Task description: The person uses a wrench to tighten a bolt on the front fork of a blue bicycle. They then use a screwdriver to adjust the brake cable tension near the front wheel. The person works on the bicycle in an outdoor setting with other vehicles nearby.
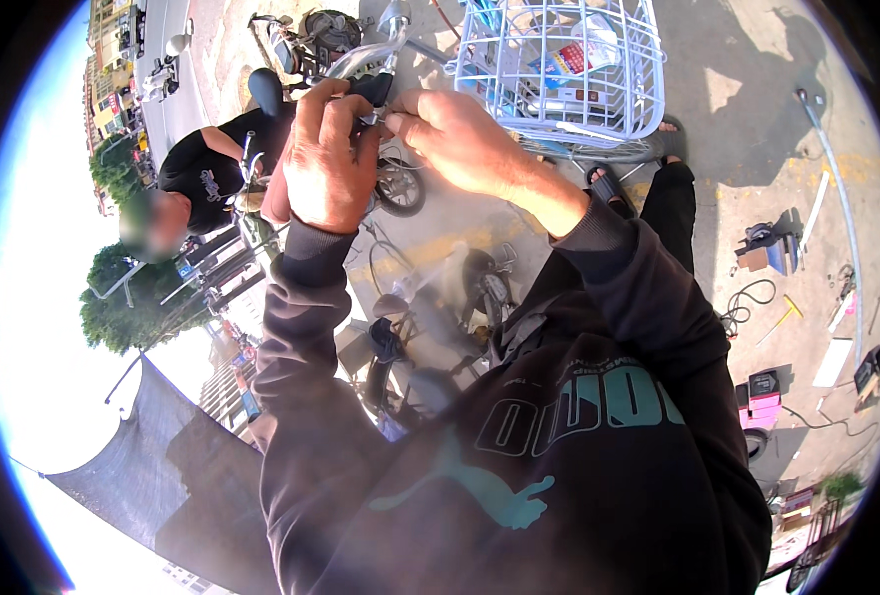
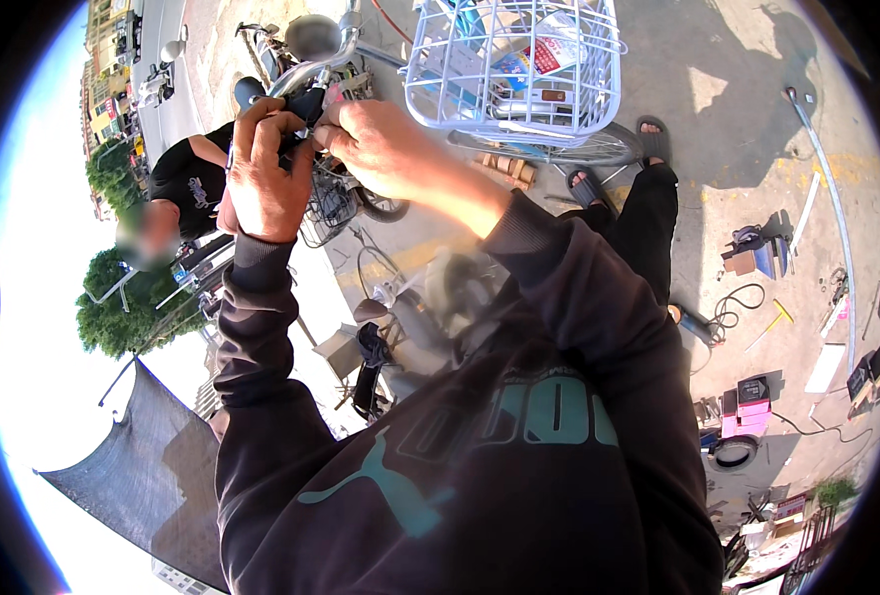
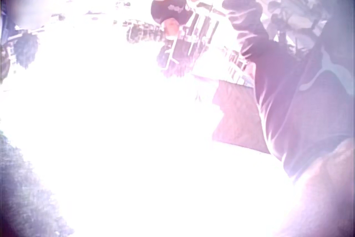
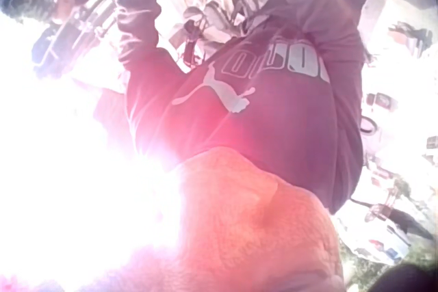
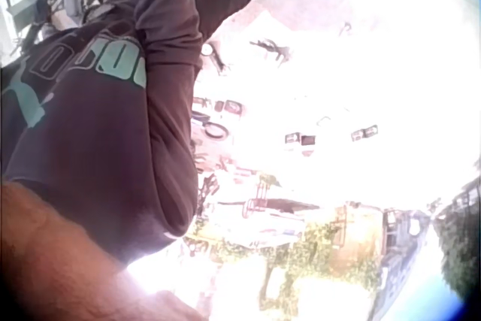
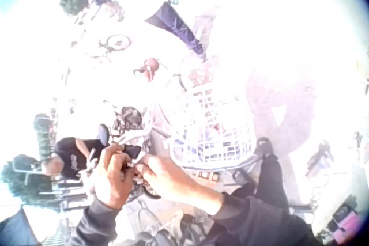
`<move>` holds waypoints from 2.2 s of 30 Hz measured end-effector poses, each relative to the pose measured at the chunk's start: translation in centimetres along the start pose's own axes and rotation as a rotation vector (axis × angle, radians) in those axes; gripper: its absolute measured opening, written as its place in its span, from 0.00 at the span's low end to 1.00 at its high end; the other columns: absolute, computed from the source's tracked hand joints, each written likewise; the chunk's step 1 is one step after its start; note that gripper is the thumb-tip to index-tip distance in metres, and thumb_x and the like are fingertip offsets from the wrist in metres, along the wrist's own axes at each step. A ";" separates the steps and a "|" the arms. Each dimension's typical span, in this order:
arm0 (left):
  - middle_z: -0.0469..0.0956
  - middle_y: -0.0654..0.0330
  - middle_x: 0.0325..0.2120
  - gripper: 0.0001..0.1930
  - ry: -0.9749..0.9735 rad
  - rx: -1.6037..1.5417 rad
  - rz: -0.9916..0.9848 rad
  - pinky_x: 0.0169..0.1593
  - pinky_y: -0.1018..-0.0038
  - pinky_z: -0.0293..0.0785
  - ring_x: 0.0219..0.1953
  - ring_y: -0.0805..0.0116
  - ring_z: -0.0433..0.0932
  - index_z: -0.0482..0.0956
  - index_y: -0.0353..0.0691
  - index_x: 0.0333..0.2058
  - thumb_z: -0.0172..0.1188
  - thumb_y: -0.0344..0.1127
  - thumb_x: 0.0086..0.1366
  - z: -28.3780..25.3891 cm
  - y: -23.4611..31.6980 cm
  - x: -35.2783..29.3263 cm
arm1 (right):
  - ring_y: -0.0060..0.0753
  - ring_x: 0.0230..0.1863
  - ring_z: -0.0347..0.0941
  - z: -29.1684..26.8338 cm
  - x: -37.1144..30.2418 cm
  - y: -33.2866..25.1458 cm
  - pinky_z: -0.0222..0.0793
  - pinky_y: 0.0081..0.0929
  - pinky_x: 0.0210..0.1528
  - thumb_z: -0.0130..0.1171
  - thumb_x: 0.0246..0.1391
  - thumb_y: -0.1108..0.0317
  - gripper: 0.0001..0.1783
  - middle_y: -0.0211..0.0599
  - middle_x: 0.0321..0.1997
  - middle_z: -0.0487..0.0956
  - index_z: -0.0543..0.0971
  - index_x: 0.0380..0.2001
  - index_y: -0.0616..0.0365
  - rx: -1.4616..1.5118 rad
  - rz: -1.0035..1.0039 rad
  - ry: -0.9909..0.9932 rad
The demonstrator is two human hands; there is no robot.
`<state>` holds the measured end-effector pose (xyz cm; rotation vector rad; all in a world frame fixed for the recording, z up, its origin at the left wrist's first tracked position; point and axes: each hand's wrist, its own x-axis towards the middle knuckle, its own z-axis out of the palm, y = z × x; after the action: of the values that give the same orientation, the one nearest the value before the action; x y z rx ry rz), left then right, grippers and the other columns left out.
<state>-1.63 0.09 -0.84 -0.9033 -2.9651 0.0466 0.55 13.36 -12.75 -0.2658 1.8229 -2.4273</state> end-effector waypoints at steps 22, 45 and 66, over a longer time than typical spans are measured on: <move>0.81 0.62 0.41 0.12 0.178 0.040 0.081 0.42 0.69 0.81 0.40 0.60 0.83 0.81 0.39 0.36 0.73 0.28 0.52 1.2 0.0 -0.7 | 0.26 0.38 0.81 -1.4 6.6 -0.2 0.72 0.25 0.37 0.51 0.70 0.58 0.16 0.34 0.37 0.85 0.80 0.43 0.59 0.559 0.383 0.444; 0.75 0.57 0.51 0.16 -0.286 0.290 0.502 0.33 0.70 0.80 0.32 0.65 0.84 0.78 0.43 0.42 0.64 0.27 0.53 -3.4 -0.7 2.9 | 0.24 0.17 0.71 -8.9 11.5 5.8 0.64 0.23 0.19 0.51 0.68 0.64 0.16 0.32 0.20 0.77 0.78 0.26 0.59 0.530 0.342 0.662; 0.84 0.62 0.43 0.12 -0.074 0.161 0.409 0.35 0.73 0.80 0.36 0.67 0.86 0.84 0.37 0.35 0.75 0.27 0.51 -1.9 -1.5 1.8 | 0.34 0.18 0.74 -10.8 18.6 9.9 0.65 0.35 0.17 0.56 0.58 0.64 0.10 0.41 0.24 0.79 0.79 0.29 0.60 0.254 0.597 0.659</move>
<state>-3.84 -0.14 1.15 -1.4892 -2.7335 0.3314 -20.08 17.36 -23.66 1.0480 1.4174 -2.3741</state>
